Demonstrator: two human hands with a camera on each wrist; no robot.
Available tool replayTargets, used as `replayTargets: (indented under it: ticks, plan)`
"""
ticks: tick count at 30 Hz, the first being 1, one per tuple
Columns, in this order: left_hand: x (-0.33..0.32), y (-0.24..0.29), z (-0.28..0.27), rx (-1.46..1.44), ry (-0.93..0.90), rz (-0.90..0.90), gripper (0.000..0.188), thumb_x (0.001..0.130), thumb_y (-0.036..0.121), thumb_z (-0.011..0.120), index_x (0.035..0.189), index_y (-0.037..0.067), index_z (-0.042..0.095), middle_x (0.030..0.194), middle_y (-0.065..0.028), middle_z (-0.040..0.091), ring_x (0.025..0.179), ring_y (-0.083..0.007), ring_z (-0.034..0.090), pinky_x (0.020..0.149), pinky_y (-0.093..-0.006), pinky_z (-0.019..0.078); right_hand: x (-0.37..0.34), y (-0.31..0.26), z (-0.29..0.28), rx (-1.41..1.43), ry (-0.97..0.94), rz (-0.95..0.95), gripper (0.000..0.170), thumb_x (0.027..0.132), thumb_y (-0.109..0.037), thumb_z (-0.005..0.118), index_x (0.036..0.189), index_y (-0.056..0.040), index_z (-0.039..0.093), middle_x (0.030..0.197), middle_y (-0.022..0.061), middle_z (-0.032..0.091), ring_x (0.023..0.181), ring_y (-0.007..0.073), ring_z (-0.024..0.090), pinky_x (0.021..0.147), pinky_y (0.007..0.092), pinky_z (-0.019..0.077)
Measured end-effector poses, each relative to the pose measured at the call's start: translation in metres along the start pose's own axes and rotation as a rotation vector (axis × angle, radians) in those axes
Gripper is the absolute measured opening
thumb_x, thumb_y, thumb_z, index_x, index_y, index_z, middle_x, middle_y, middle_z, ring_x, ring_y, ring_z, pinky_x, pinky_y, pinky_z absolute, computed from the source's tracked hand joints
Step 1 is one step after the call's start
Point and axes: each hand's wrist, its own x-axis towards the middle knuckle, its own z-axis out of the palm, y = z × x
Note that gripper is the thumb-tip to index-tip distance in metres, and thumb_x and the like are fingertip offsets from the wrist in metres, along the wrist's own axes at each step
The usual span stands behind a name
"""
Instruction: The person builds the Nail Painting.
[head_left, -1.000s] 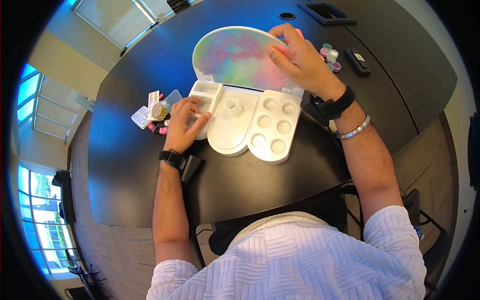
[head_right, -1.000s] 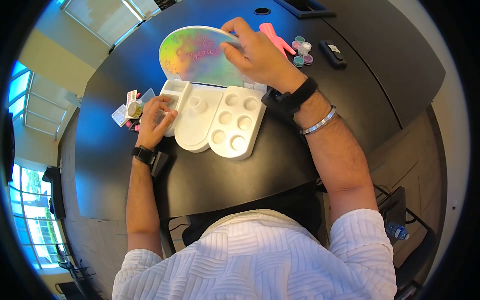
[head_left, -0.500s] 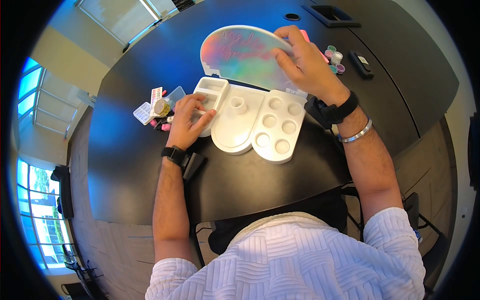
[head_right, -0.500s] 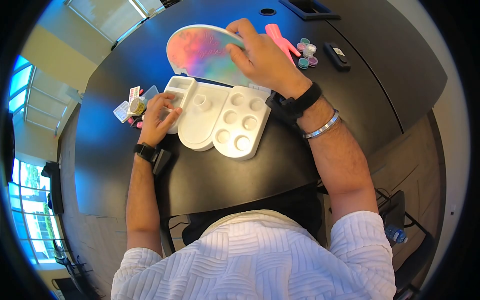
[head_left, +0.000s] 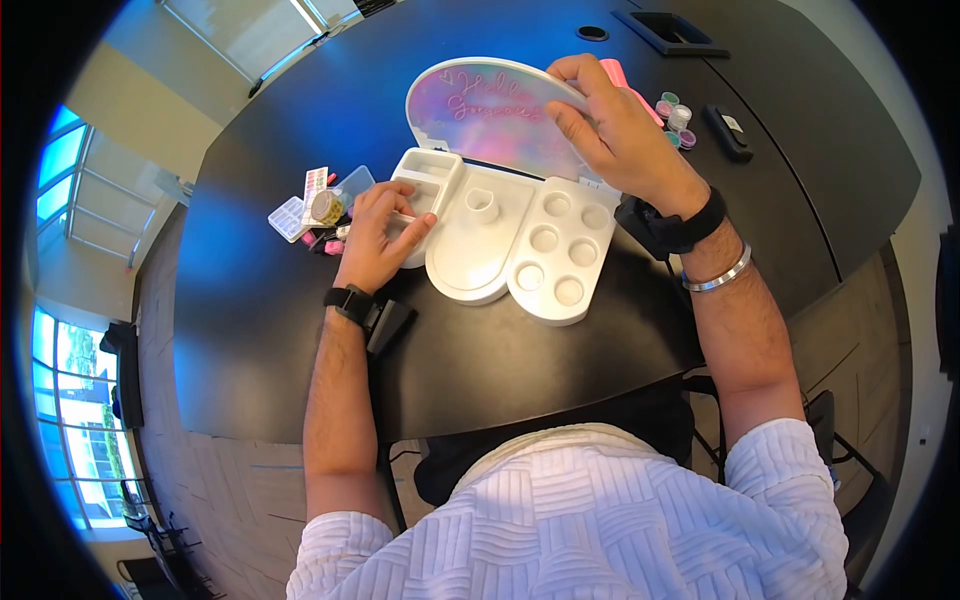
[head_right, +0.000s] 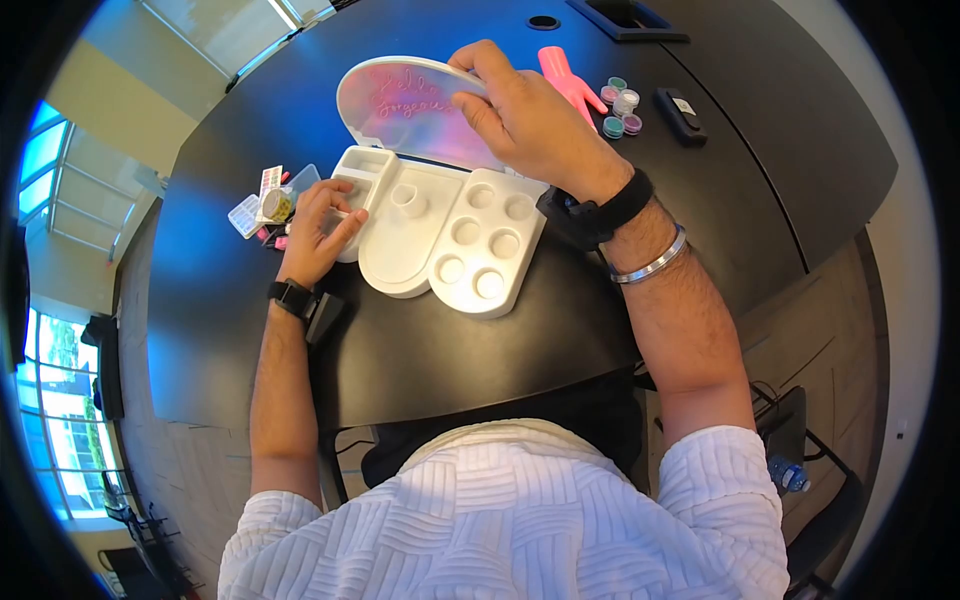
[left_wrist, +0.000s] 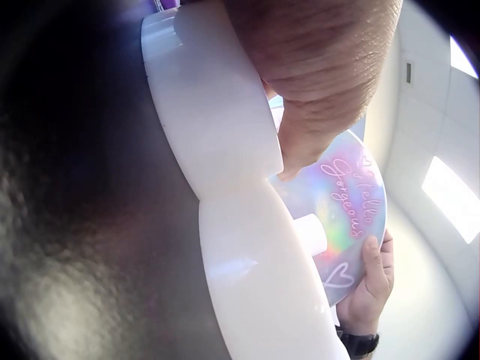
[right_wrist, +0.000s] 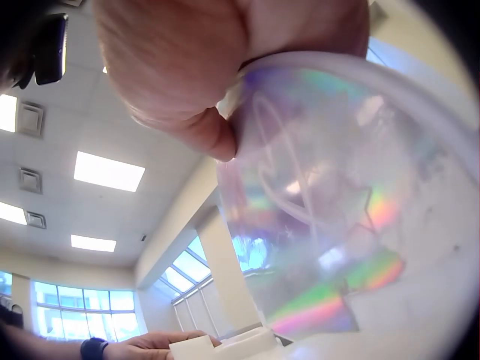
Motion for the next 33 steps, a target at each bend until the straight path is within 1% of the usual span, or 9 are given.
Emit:
replayTargets:
  ticks: [1,7,14,16,17,19,23,25,33]
  plan:
    - [0.0,0.001,0.0,-0.001,-0.001,-0.001,0.034,0.094,0.035,0.084,0.096,0.007,0.063,0.131,-0.0116,0.069,0.129,-0.0366,0.054,0.112,-0.0485,0.0404,0.0,0.0,0.0,-0.006,0.003,-0.021,0.025,0.112,-0.018,0.06,0.131,-0.0036,0.052,0.09,0.0101,0.069,0.077,0.0214,0.066,0.071,0.035,0.052]
    - [-0.001,0.001,0.001,0.017,0.004,0.007,0.025,0.094,0.025,0.082,0.096,0.007,0.064,0.133,-0.0094,0.067,0.128,-0.0326,0.055,0.112,-0.0451,0.0415,-0.002,-0.009,-0.002,-0.039,-0.141,0.007,0.028,0.112,-0.017,0.059,0.135,-0.0032,0.052,0.09,0.0122,0.067,0.076,0.0242,0.066,0.07,0.0361,0.0512]
    - [0.0,-0.001,0.001,0.021,-0.002,0.011,0.026,0.095,0.026,0.082,0.096,0.008,0.063,0.133,-0.0089,0.067,0.128,-0.0327,0.055,0.112,-0.0454,0.0411,-0.001,-0.006,-0.003,-0.033,-0.072,-0.019,0.027,0.112,-0.016,0.06,0.135,-0.0037,0.054,0.089,0.0122,0.066,0.074,0.0244,0.065,0.069,0.0353,0.0505]
    - [0.0,-0.001,0.002,0.02,0.002,0.006,0.026,0.095,0.026,0.082,0.096,0.008,0.063,0.133,-0.009,0.067,0.128,-0.033,0.055,0.112,-0.0454,0.0407,0.0,-0.006,-0.007,-0.052,-0.041,0.014,0.028,0.109,-0.018,0.062,0.133,-0.0054,0.054,0.091,0.0186,0.073,0.083,0.038,0.073,0.07,0.0447,0.0549]
    - [-0.001,-0.001,0.002,0.02,0.005,0.004,0.026,0.095,0.026,0.082,0.096,0.008,0.063,0.133,-0.009,0.067,0.128,-0.033,0.055,0.112,-0.0454,0.0407,0.001,-0.005,-0.007,-0.052,-0.044,0.011,0.028,0.109,-0.018,0.062,0.133,-0.0054,0.054,0.091,0.0186,0.073,0.083,0.038,0.073,0.07,0.0447,0.0549]
    - [-0.001,0.0,0.002,-0.011,0.013,0.01,0.035,0.094,0.035,0.084,0.097,0.006,0.063,0.131,-0.012,0.068,0.126,-0.0366,0.053,0.11,-0.0485,0.0416,0.0,-0.001,-0.007,-0.068,-0.036,0.035,0.027,0.109,-0.018,0.062,0.132,-0.0056,0.055,0.09,0.017,0.073,0.082,0.0366,0.073,0.07,0.0435,0.0545]
    - [-0.001,0.002,0.001,0.01,0.011,0.008,0.026,0.096,0.026,0.081,0.096,0.008,0.063,0.134,-0.0099,0.067,0.128,-0.0334,0.055,0.112,-0.0452,0.041,-0.001,0.006,-0.004,-0.087,-0.035,-0.01,0.026,0.109,-0.018,0.063,0.131,-0.0056,0.056,0.091,0.0161,0.073,0.082,0.0348,0.074,0.07,0.0424,0.0543]
    - [-0.001,0.003,0.001,0.012,0.002,0.002,0.026,0.096,0.027,0.081,0.097,0.007,0.063,0.134,-0.0104,0.067,0.127,-0.0337,0.054,0.111,-0.0451,0.0412,-0.001,0.002,-0.004,-0.03,-0.072,0.051,0.025,0.111,-0.018,0.062,0.131,-0.0035,0.056,0.094,0.0087,0.067,0.08,0.0165,0.063,0.073,0.031,0.05]
    - [-0.001,0.002,0.002,-0.017,0.008,-0.003,0.036,0.095,0.036,0.083,0.097,0.006,0.063,0.132,-0.0128,0.068,0.128,-0.0361,0.053,0.11,-0.0476,0.043,-0.003,0.007,0.002,0.04,-0.105,0.029,0.026,0.112,-0.018,0.061,0.132,-0.0037,0.055,0.09,0.0059,0.064,0.08,0.0162,0.062,0.073,0.0311,0.0498]
